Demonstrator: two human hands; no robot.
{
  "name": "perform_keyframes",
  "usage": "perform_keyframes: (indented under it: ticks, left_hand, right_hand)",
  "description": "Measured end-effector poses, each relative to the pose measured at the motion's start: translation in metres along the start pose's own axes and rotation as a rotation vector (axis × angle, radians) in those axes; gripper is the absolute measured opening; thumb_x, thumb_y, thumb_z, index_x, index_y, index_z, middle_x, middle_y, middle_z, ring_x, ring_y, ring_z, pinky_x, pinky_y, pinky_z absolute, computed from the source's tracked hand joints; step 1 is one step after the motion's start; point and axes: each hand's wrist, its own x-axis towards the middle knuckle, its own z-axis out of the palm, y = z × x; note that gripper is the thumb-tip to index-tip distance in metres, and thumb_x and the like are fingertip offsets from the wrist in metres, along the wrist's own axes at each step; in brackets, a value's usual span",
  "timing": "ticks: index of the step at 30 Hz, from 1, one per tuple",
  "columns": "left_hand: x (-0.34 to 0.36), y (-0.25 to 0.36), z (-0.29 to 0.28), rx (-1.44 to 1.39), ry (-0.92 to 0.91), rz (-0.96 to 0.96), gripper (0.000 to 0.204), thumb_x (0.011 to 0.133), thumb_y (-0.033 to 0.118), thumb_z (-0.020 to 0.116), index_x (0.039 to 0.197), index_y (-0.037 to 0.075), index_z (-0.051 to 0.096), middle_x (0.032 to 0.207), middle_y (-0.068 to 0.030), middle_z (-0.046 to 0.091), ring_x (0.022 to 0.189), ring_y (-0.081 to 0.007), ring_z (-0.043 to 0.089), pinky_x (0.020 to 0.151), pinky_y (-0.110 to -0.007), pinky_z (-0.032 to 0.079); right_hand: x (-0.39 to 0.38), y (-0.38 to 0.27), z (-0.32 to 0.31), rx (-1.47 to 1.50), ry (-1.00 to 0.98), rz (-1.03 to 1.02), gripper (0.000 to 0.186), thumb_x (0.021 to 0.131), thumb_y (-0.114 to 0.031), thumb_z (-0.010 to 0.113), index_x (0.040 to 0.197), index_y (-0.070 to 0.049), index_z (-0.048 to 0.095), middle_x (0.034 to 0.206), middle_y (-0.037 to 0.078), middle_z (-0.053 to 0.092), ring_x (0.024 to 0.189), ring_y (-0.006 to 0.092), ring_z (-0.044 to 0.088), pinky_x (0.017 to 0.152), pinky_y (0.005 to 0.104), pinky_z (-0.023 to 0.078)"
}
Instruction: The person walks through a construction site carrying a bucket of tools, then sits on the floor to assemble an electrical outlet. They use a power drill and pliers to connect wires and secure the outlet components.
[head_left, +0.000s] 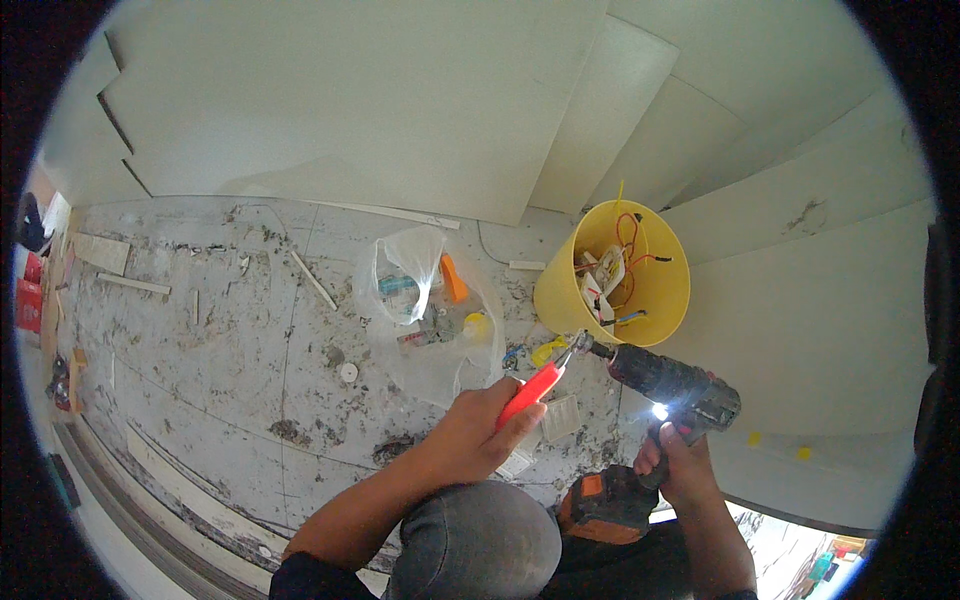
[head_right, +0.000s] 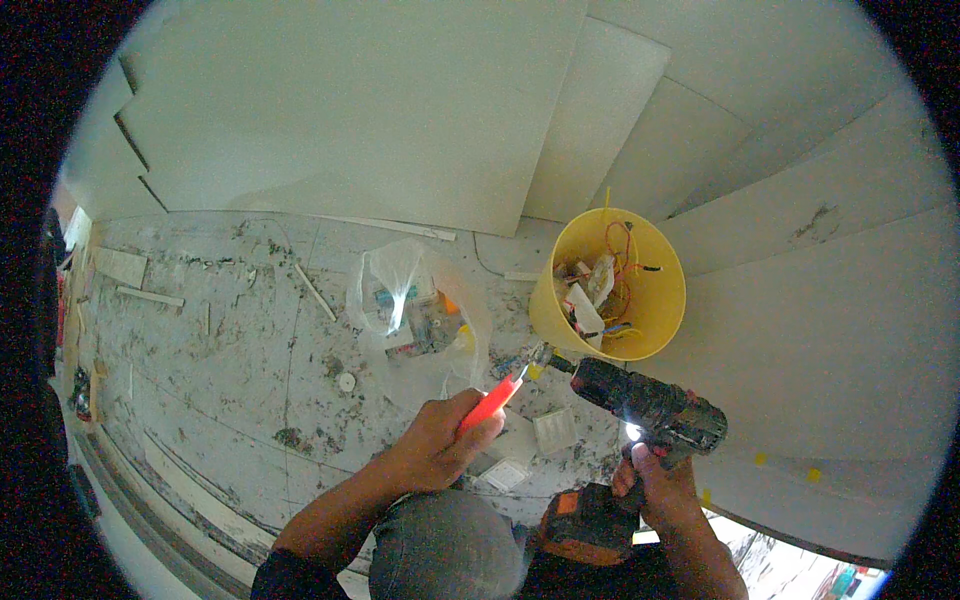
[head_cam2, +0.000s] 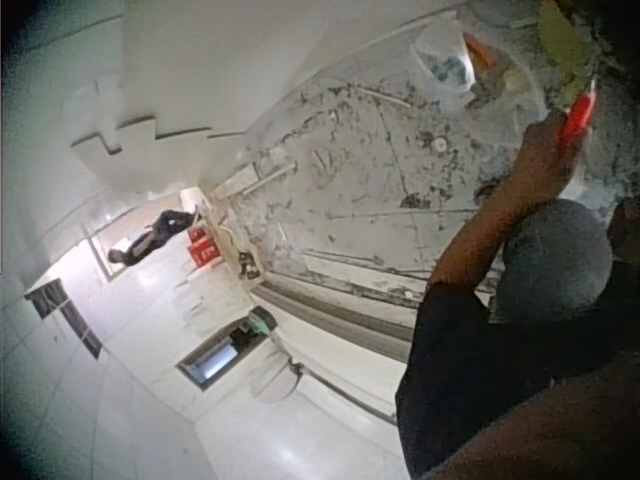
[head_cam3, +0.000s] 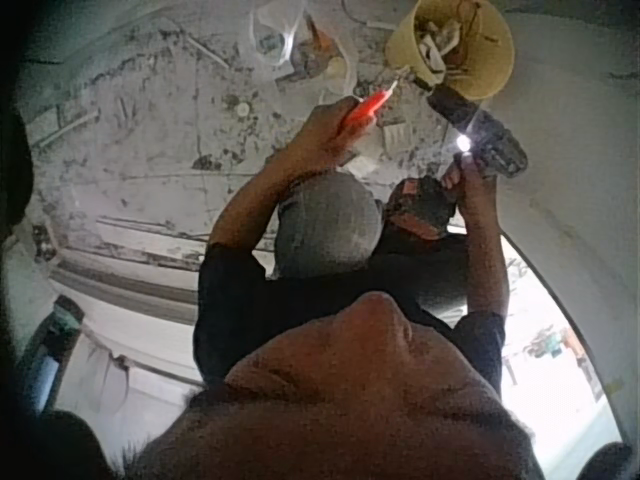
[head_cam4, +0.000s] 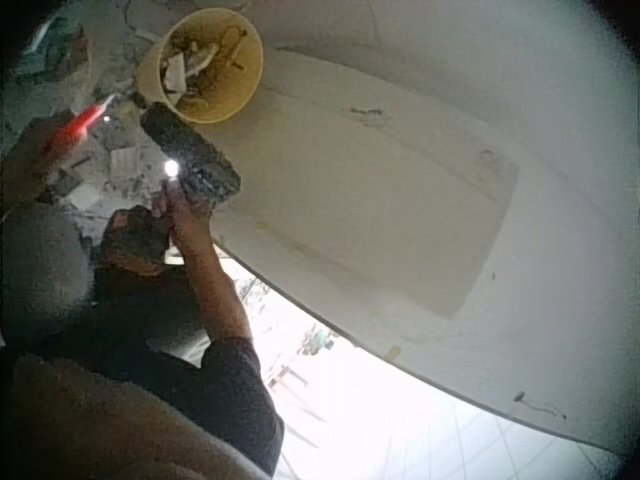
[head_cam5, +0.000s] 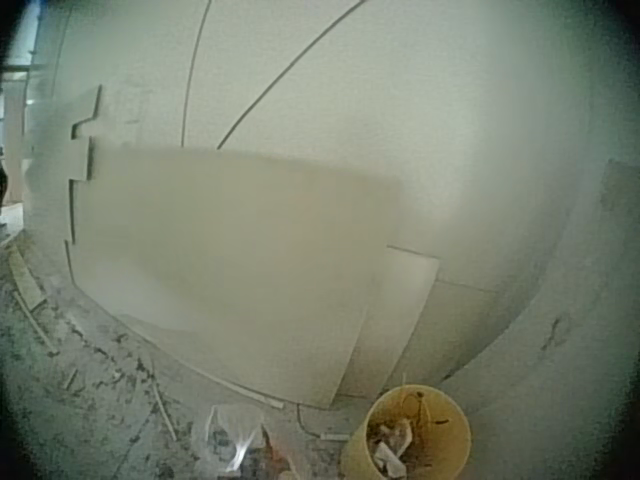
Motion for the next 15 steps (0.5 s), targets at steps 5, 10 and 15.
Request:
perform_keyframes:
  ticks: [5,10,15]
  left_hand:
    - [0.004,0.003,0.012,0.014,0.147,-0.010,0.038,0.107,0.041,0.055,0.107,0.003,0.059,0.078,-0.0220,0.066,0.073,-0.0426,0.067,0.066,-0.049,0.050]
    - [0.021,-0.047,-0.027,-0.220,0.706,-0.279,0.036,0.106,0.038,0.056,0.106,0.002,0.057,0.077,-0.0249,0.065,0.074,-0.0463,0.067,0.065,-0.052,0.049]
    - [-0.009,-0.037,-0.025,-0.025,0.374,-0.021,0.035,0.105,0.037,0.058,0.108,0.002,0.056,0.078,-0.0238,0.065,0.076,-0.0466,0.066,0.066,-0.052,0.049]
  right_hand:
    - [0.004,0.001,0.002,-0.079,-0.009,-0.017,0.022,0.102,-0.013,0.063,0.106,-0.017,0.042,0.082,0.005,0.053,0.062,0.0195,0.057,0.057,0.0394,0.053]
    - [0.004,-0.004,0.014,-0.159,0.062,-0.056,0.024,0.100,-0.004,0.062,0.114,-0.013,0.044,0.076,0.009,0.058,0.061,0.0214,0.060,0.055,0.0397,0.054]
    - [0.003,-0.015,-0.007,-0.020,0.084,-0.051,0.026,0.102,-0.012,0.065,0.115,-0.014,0.043,0.075,0.006,0.057,0.060,0.0216,0.059,0.055,0.0395,0.053]
